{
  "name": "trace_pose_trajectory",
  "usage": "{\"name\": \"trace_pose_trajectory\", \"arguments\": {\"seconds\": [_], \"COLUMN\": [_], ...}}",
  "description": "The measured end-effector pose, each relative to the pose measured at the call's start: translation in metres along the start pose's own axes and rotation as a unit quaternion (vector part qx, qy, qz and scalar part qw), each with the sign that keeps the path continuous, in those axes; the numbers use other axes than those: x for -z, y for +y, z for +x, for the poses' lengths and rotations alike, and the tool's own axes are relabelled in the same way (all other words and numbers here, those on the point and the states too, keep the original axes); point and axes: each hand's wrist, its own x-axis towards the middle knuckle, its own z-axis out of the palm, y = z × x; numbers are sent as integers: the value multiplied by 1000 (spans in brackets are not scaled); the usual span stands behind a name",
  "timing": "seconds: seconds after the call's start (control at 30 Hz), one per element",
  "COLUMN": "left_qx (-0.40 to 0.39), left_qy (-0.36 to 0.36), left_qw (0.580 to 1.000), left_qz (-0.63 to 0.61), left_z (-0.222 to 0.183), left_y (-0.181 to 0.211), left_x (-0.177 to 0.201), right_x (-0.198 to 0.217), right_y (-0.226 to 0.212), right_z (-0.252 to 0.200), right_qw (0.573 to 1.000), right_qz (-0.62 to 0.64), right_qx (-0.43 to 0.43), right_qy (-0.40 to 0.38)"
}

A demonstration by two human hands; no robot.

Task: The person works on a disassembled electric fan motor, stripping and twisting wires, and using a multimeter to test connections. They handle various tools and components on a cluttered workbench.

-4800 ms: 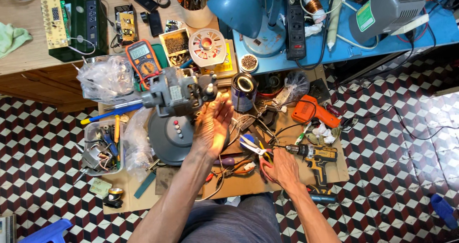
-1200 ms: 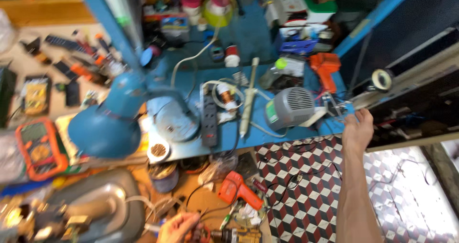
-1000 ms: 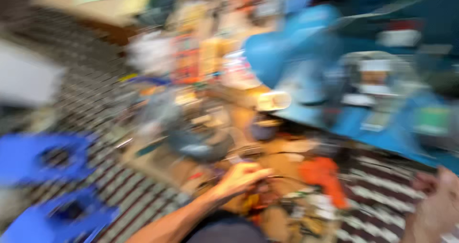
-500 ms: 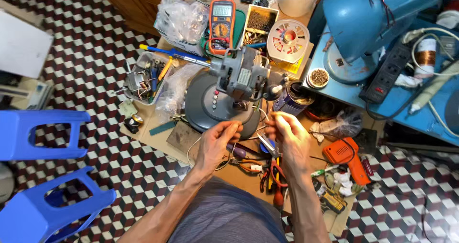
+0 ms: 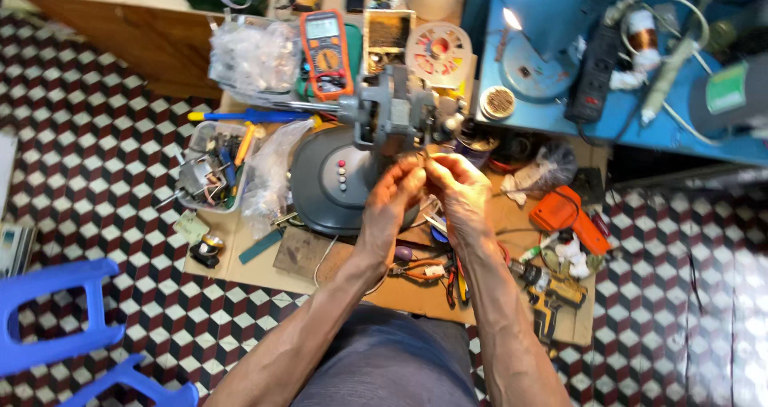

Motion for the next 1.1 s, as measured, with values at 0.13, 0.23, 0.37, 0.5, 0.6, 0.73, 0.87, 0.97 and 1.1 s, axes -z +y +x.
{"name": "trace_pose_trajectory", "arguments": {"seconds": [0.13, 0.23, 0.37, 0.5, 0.6, 0.73, 0.87, 0.97, 1.1], "left_qx": [-19, 42, 14, -3, -25, -79, -109, -126, -202], "left_qy": [-104, -21, -40, -26, -6, -12, -7, -30, -81], "left_qw": [983, 986, 989, 999, 1000, 993, 970, 951, 942], "left_qz": [-153, -163, -145, -34, 5, 92, 218, 281, 255], "left_z": [31, 50, 54, 49, 44, 35, 35, 41, 43], "left_y": [-24, -34, -35, -22, -10, 5, 6, 1, -8], "left_x": [-5, -7, -4, 1, -3, -5, -1, 1, 5], "right_x": [9, 15, 16, 6, 5, 15, 43, 74, 120], "right_y": [-20, -42, -59, -58, -64, -75, -73, -71, -61], "right_z": [-5, -4, -4, -11, -16, -19, -21, -24, -36], "right_qw": [988, 974, 952, 958, 967, 959, 968, 974, 982], "right_qz": [-110, -159, -257, -255, -217, -253, -242, -221, -174], "right_qx": [51, 56, 71, 49, 47, 42, 41, 48, 31], "right_qy": [-95, -150, -148, -118, -123, -122, -52, -1, 73]}}
